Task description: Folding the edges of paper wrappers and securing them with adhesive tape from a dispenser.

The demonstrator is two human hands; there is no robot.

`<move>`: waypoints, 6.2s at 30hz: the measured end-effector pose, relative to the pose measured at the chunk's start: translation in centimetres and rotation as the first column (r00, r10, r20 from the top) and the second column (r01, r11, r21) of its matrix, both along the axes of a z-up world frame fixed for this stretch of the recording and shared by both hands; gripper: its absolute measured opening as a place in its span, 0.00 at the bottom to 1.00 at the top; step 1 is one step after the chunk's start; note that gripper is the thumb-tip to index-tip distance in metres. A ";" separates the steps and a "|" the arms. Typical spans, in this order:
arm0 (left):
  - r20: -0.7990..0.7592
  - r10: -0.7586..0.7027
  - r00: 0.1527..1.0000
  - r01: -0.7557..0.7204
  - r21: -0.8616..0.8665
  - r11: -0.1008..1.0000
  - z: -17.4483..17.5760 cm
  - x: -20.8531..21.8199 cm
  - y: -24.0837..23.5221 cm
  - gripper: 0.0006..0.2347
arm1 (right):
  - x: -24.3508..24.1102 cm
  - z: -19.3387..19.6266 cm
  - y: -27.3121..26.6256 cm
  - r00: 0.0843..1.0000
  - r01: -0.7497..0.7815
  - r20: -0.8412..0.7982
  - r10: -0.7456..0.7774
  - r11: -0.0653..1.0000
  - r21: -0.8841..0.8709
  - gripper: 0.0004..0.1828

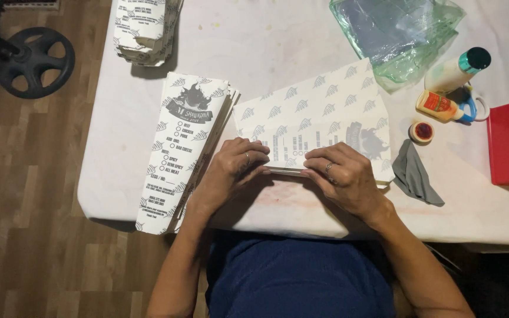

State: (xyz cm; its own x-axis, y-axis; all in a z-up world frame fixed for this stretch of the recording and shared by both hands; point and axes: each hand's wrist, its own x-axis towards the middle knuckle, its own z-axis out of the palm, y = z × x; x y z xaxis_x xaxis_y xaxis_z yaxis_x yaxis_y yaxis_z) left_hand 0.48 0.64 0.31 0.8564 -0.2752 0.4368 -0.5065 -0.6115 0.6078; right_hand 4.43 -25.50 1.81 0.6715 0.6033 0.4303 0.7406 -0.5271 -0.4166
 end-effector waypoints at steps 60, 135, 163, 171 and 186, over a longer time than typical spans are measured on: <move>0.029 0.193 0.981 -0.180 -0.243 0.953 -1.7 -1.7 0.6 0.03 | -1.0 -1.6 2.3 0.968 0.044 0.248 -0.030 0.998 -0.050 0.04; 0.202 0.196 0.960 -0.278 0.581 0.765 -3.2 -4.0 -6.2 0.30 | 1.4 0.7 -3.9 0.941 0.208 -0.232 -0.247 0.961 -0.182 0.08; 0.227 0.200 0.953 -0.300 0.630 0.717 -3.9 -3.9 -6.8 0.34 | 0.7 -4.3 -13.3 0.858 0.506 -0.139 -0.494 0.860 0.071 0.08; 0.248 0.203 0.947 -0.316 0.607 0.729 -4.3 -3.8 -6.9 0.35 | 7.1 -7.3 -17.2 0.806 0.582 0.162 -0.570 0.812 -0.039 0.17; 0.215 0.228 0.950 -0.310 0.549 0.776 -4.3 -4.0 -7.0 0.34 | -0.5 0.1 -11.1 0.988 0.098 -0.127 -0.086 0.991 0.089 0.10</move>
State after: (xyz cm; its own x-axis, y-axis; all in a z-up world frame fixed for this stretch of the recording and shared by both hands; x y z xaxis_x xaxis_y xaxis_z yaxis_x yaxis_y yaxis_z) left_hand -3.49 -6.33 -4.00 0.8805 -0.2756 0.3858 -0.3168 -0.9473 0.0465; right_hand 3.93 -36.64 1.89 0.7733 0.4974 0.3933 0.6312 -0.5445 -0.5524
